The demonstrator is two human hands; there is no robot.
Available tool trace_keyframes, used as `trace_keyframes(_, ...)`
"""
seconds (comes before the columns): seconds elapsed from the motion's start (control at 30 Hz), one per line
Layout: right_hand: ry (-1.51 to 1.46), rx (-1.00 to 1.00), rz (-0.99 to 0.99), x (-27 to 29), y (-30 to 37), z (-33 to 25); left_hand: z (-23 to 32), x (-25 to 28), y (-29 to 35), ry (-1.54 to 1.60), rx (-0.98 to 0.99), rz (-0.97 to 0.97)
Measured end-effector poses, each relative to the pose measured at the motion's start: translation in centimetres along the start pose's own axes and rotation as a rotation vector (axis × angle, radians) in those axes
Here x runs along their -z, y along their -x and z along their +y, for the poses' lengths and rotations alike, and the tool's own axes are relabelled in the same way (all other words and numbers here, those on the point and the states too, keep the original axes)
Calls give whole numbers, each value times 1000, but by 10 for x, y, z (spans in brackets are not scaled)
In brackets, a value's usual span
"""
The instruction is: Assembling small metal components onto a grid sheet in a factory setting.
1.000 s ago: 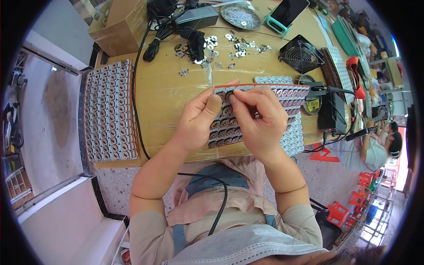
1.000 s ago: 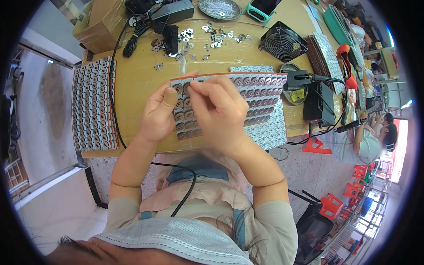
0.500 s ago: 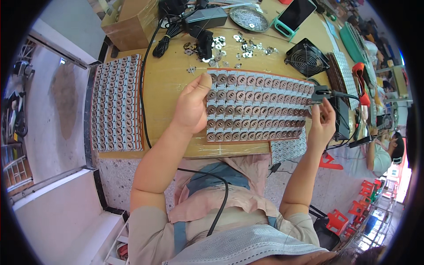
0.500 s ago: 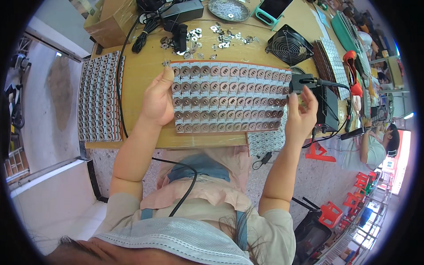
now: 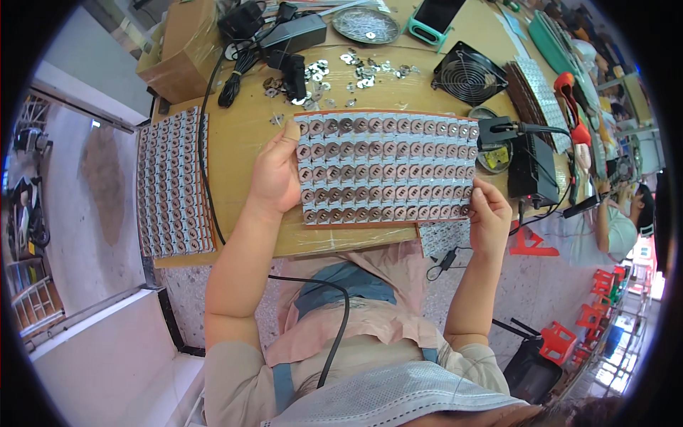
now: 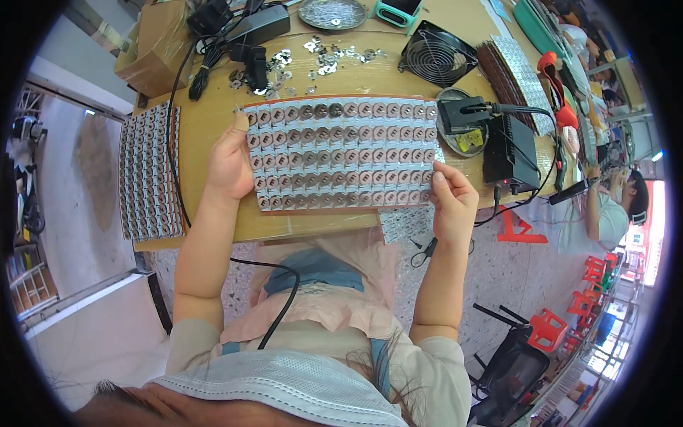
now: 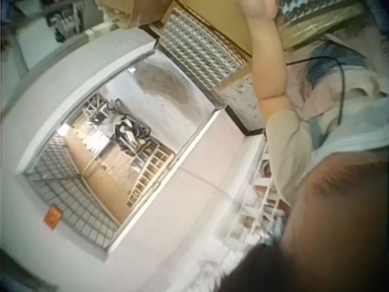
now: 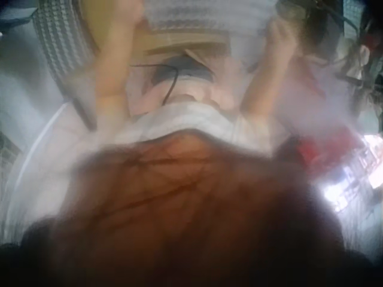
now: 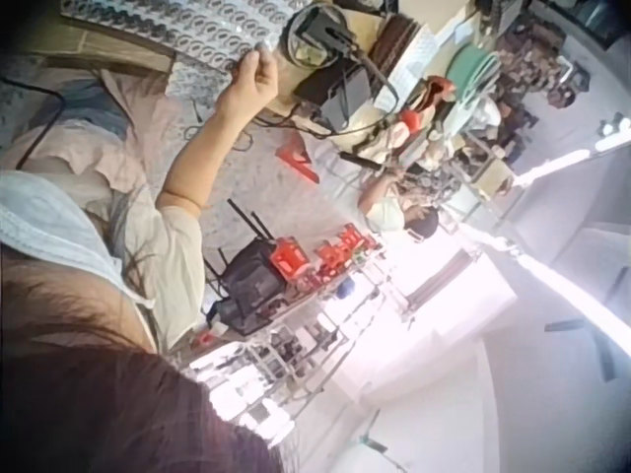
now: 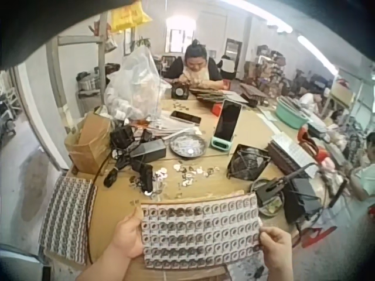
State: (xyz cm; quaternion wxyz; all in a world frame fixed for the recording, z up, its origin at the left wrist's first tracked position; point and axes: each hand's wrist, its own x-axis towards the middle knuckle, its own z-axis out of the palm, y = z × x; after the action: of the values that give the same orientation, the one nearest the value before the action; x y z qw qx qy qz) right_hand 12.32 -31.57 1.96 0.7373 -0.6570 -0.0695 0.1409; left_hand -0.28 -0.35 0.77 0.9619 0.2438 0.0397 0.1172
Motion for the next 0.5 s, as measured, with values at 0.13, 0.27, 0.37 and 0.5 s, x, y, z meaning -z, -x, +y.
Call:
trace_keyframes(0.13, -10, 1, 9, 6, 3, 3, -1, -3, 0, -47, 6, 60)
trace_keyframes(0.27, -48, 9, -3, 2, 9, -1, -3, -3, -1, -81, -13, 63)
trace_keyframes(0.37, -82, 11, -37, 3, 9, -2, -3, -3, -3, -105, -29, 73)
trace_keyframes(0.5, -107, -16, -38, 3, 10, -2, -4, 0, -3, -109, -25, 102)
